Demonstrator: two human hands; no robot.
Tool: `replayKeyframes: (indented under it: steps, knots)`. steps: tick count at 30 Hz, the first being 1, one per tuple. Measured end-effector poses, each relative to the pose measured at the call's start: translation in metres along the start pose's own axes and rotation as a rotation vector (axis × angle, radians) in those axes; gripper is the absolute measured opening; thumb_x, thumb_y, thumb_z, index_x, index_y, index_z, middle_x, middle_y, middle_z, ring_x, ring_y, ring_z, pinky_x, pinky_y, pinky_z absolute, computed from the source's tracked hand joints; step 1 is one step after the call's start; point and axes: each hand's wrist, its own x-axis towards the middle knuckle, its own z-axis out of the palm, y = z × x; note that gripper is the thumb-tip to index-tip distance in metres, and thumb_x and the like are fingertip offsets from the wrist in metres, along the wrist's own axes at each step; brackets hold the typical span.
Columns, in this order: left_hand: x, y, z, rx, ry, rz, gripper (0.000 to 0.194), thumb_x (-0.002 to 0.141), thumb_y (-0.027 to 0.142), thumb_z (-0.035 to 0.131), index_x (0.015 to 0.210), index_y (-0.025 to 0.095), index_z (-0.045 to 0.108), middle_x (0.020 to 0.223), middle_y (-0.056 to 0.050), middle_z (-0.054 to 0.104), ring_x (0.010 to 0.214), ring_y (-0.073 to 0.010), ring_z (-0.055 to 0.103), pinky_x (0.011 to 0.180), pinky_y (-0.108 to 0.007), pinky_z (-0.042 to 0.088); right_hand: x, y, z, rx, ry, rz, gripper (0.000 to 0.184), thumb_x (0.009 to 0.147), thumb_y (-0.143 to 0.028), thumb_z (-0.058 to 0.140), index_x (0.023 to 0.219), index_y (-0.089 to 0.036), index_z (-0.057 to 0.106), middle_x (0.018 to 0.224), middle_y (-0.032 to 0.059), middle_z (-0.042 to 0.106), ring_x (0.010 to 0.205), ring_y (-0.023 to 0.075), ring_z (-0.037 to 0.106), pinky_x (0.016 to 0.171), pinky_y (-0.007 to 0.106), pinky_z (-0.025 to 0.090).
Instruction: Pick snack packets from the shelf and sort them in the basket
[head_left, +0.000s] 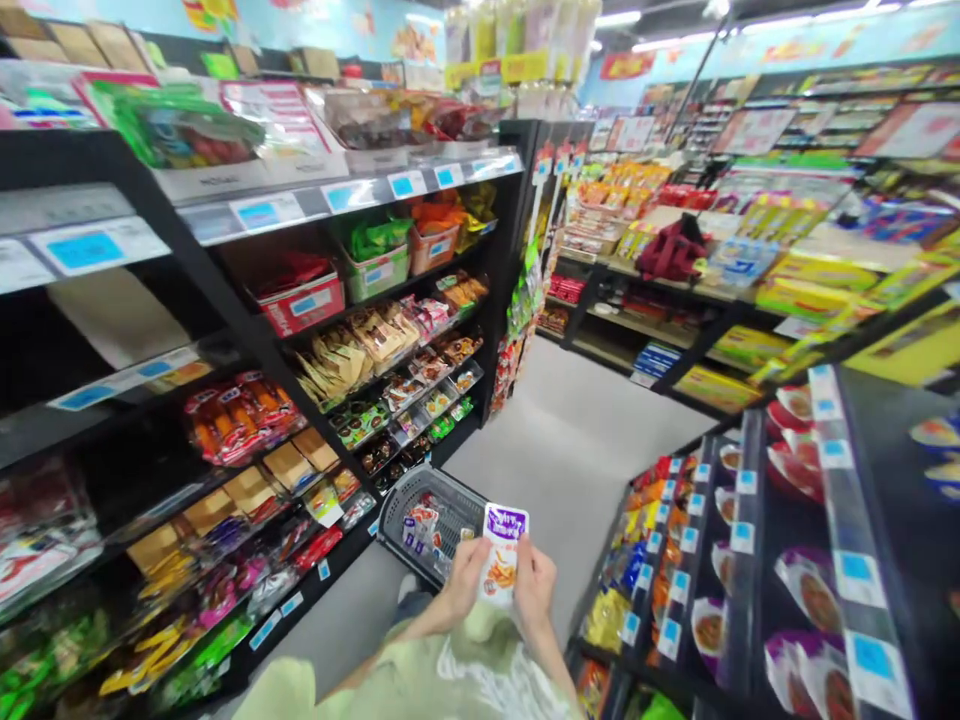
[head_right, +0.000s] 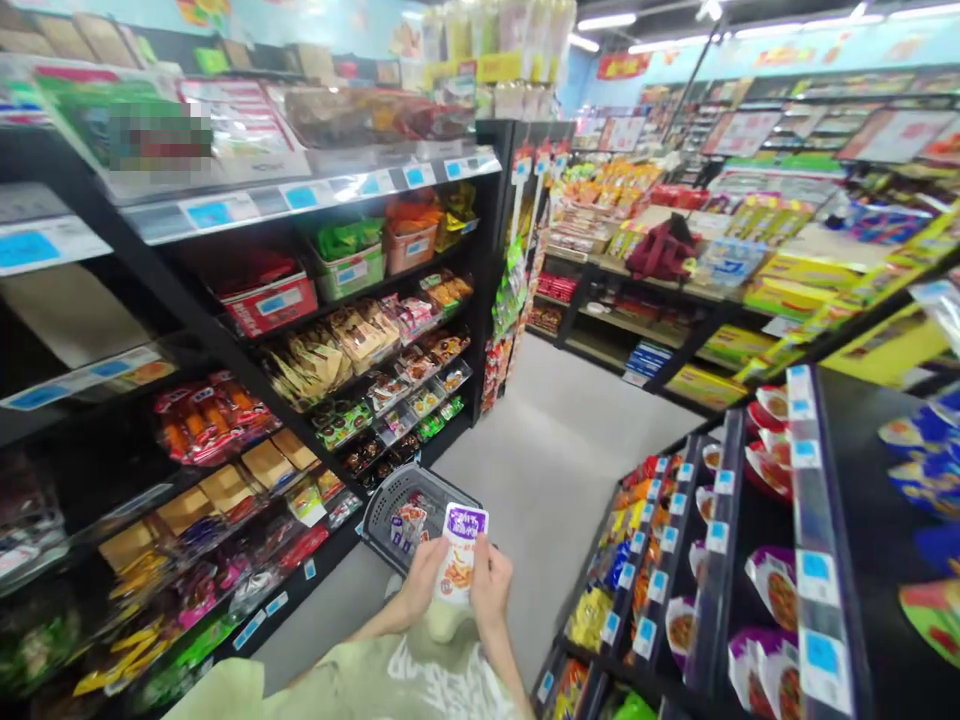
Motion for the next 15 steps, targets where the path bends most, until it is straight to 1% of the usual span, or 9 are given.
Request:
replayKeyframes:
  steps: [3, 5, 8, 12, 15]
  knots:
    - [0.001, 0.004, -0.001, 0.035, 0.023, 0.094, 0.053, 0.082, 0.062, 0.051, 0.075, 0.012, 0.064, 0.068, -0.005, 0.061, 0.065, -0.0163, 0.052, 0.064, -0.027, 0.041, 0.003, 0.000, -0.001, -0.009, -0.001, 0.004, 0.058, 0.074, -0.066, 0.058, 0.048, -0.015, 0.050, 0.045, 0.0016, 0.053, 0.042, 0.0112, 0.042, 0.040, 0.022, 0.033]
    - [0.000, 0.002, -0.003, 0.045, 0.023, 0.126, 0.047, 0.084, 0.057, 0.051, 0.079, 0.012, 0.065, 0.072, -0.005, 0.062, 0.067, -0.0158, 0.052, 0.064, -0.026, 0.041, 0.002, 0.001, -0.001, -0.003, -0.004, 0.022, 0.058, 0.076, -0.065, 0.057, 0.049, -0.014, 0.050, 0.045, 0.0014, 0.052, 0.042, 0.0108, 0.042, 0.040, 0.022, 0.033]
    - [-0.002, -0.002, -0.008, 0.058, 0.027, 0.134, 0.043, 0.086, 0.053, 0.051, 0.080, 0.013, 0.065, 0.072, -0.004, 0.060, 0.065, -0.0144, 0.049, 0.061, -0.024, 0.039, -0.001, 0.004, 0.002, 0.001, -0.032, 0.036, 0.056, 0.077, -0.062, 0.058, 0.049, -0.015, 0.049, 0.046, 0.0007, 0.052, 0.043, 0.0105, 0.042, 0.041, 0.021, 0.033]
    - [-0.004, -0.001, -0.013, 0.059, 0.018, 0.146, 0.045, 0.086, 0.054, 0.049, 0.079, 0.012, 0.065, 0.071, -0.004, 0.060, 0.065, -0.0147, 0.049, 0.062, -0.025, 0.039, -0.003, 0.007, 0.009, 0.080, -0.082, 0.077, 0.055, 0.078, -0.063, 0.056, 0.053, -0.014, 0.053, 0.048, 0.0014, 0.054, 0.044, 0.0116, 0.045, 0.043, 0.022, 0.036]
    - [-0.001, 0.002, -0.015, 0.058, -0.012, 0.139, 0.045, 0.086, 0.055, 0.049, 0.078, 0.012, 0.064, 0.071, -0.004, 0.059, 0.065, -0.0151, 0.049, 0.064, -0.026, 0.040, -0.002, 0.006, 0.012, 0.136, -0.064, 0.119, 0.056, 0.077, -0.064, 0.056, 0.053, -0.014, 0.052, 0.047, 0.0022, 0.055, 0.044, 0.0122, 0.046, 0.042, 0.023, 0.037]
